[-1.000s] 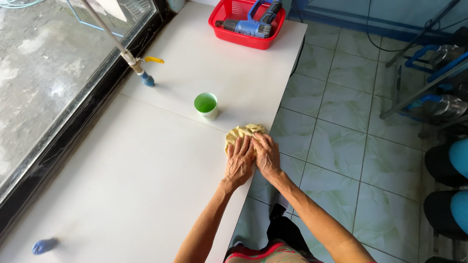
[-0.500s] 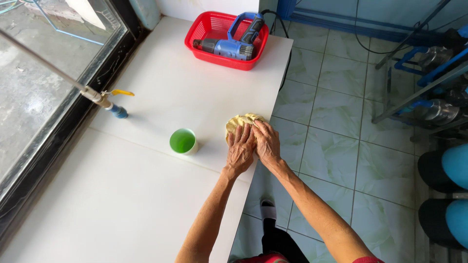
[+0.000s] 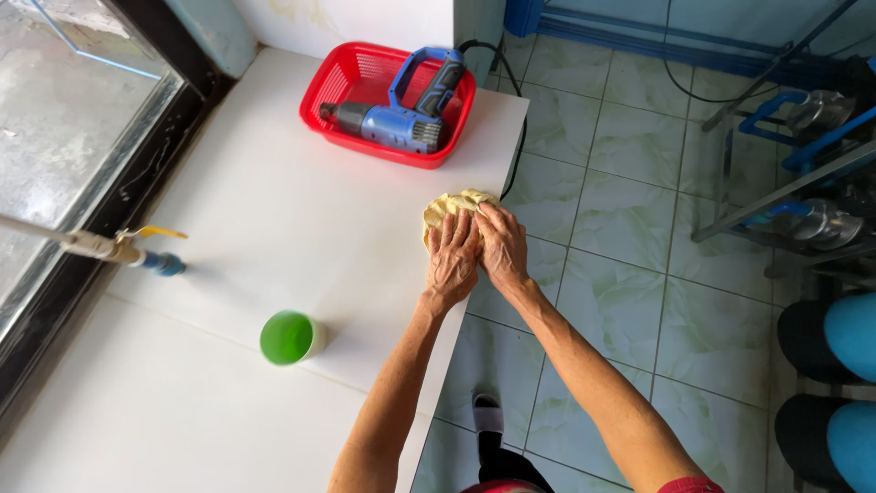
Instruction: Wipe down a long countertop or window ledge with a cloth.
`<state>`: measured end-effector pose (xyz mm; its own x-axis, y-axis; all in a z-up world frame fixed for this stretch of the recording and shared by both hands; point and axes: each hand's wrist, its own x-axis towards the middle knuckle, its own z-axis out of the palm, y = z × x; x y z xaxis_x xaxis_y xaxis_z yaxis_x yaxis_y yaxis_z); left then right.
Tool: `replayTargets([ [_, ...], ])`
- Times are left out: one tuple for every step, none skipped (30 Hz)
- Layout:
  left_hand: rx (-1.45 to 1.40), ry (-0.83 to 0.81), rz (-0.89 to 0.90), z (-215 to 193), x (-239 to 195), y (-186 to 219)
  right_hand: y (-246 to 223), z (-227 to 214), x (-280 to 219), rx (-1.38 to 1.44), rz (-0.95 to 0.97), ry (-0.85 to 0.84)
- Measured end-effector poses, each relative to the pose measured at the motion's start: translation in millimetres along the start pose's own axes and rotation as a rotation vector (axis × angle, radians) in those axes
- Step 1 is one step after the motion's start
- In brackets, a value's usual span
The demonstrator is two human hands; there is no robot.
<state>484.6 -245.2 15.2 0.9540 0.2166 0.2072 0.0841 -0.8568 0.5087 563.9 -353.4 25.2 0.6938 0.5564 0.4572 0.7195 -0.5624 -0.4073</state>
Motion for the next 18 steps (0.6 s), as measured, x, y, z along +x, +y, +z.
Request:
replayTargets([
  [-0.003,-0.003,0.004,6.5,14.2,-1.2,11.0,2.1,9.8,-0.003,0.005,0.001],
  [-0.002,0.001,0.011,13.2,28.4,-2.6,22.1,4.5,19.6,-0.004,0.011,0.005],
  [-0.004,0.006,0.018,20.6,42.8,-3.5,33.9,6.5,29.3,-0.007,0.016,0.009],
  [-0.008,0.003,0.023,25.0,57.6,-3.8,43.3,8.6,40.3,-0.012,0.021,0.009],
  [-0.002,0.015,0.025,29.3,70.0,-3.8,51.8,10.5,48.8,-0.02,0.03,0.007],
  [0.005,0.027,0.028,33.5,82.4,-3.8,60.3,12.5,57.5,-0.028,0.039,0.005],
  [0.0,0.021,0.031,39.5,94.4,-4.6,68.2,12.2,66.9,-0.033,0.046,0.004],
  [0.009,0.038,0.037,45.1,105.7,-5.7,75.4,11.9,76.1,-0.02,0.032,0.01],
  [0.021,0.058,0.038,48.9,115.2,-8.3,80.1,13.0,85.3,-0.001,0.013,0.013],
  [0.019,0.055,0.037,52.5,124.8,-9.3,88.2,15.9,91.4,-0.002,0.015,0.01],
  [0.019,0.067,0.045,54.6,133.3,-12.5,94.3,20.6,98.1,-0.018,0.005,0.022],
  [0.019,0.078,0.054,56.6,141.5,-15.8,100.0,25.5,104.5,-0.035,-0.005,0.034],
  [0.02,0.078,0.048,56.9,151.7,-16.3,105.5,27.5,112.3,-0.032,-0.006,0.03],
  [0.035,0.067,0.049,57.3,161.9,-16.7,110.9,29.4,119.9,-0.042,-0.001,0.014],
  [0.049,0.056,0.052,57.7,173.3,-17.0,116.8,30.9,128.3,-0.054,0.006,0.001],
  [0.049,0.055,0.05,59.6,184.4,-18.0,122.8,34.5,137.9,-0.053,0.005,-0.002],
  [0.058,0.041,0.035,62.1,196.0,-18.5,129.6,37.6,147.4,-0.061,0.008,0.001],
  [0.068,0.027,0.02,64.6,207.2,-19.1,136.2,40.9,156.6,-0.068,0.01,0.003],
])
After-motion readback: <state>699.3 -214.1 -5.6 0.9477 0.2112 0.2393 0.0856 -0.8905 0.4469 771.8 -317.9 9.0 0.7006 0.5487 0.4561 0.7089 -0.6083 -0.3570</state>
